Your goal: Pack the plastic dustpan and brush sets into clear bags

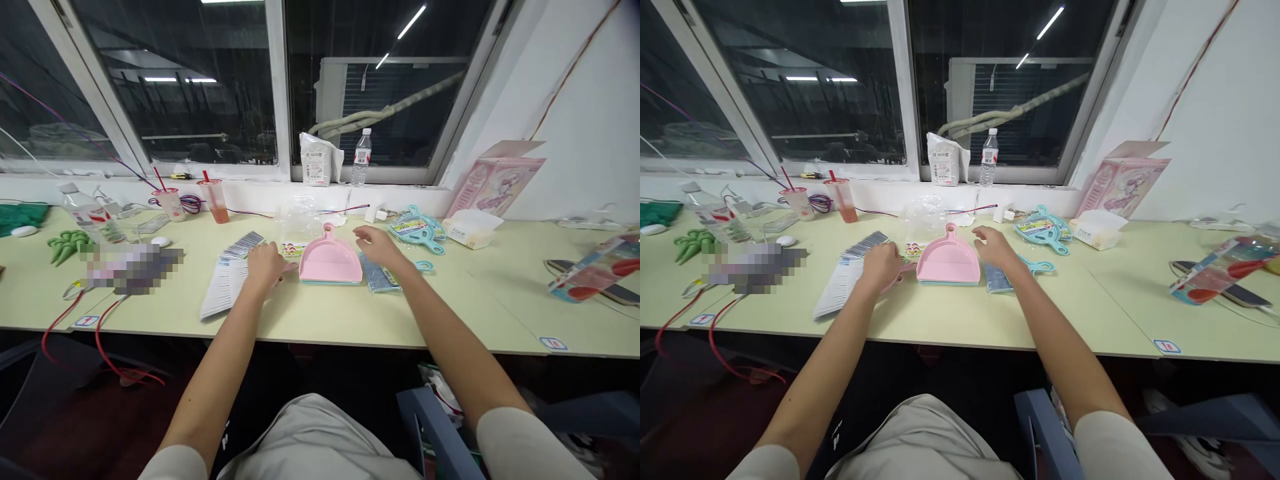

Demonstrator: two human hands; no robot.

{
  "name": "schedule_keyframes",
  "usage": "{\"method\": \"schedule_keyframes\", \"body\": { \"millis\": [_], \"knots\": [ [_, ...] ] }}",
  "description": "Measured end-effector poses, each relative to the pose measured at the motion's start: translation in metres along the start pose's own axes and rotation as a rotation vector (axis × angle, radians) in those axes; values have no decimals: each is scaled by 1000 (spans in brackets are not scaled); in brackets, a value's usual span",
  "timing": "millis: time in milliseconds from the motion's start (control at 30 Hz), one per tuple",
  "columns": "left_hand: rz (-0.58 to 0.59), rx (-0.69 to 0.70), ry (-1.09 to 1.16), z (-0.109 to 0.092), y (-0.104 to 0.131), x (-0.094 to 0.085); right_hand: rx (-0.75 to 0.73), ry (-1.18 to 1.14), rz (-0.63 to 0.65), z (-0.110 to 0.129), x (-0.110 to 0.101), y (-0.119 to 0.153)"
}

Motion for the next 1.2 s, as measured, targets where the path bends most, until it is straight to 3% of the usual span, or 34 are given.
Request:
{"method": "schedule_keyframes", "body": {
  "millis": [100, 200, 333, 567, 700, 933, 1100, 1200],
  "knots": [
    [289, 36, 47, 19, 6, -5, 55, 15, -50, 0, 31, -7],
    [388, 127, 64, 23, 14, -12, 70, 51, -46, -10, 47, -1],
    [300, 214, 108, 15, 16, -15, 76, 127, -38, -19, 52, 8],
    [247, 297, 5, 8, 5, 5, 105, 274, -40, -24, 58, 8],
    [201, 279, 33, 9, 7, 9, 118, 300, -39, -26, 59, 10],
    [256, 300, 198, 1, 14, 6, 108, 276, -72, -30, 60, 9],
    [189, 313, 295, -1, 11, -1, 83, 231, -103, -25, 59, 11],
    [153, 295, 328, -1, 6, -16, 71, 174, -104, -20, 58, 12]
  ]
}}
Point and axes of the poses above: each hand's wrist, its own y-axis away from the middle knuckle, its own x-axis out of the palm, z = x × y, the point moved 4 cm from there along -y, towards the middle knuckle, and after that the axes turned 5 degrees about y, right-handed, at the moved point
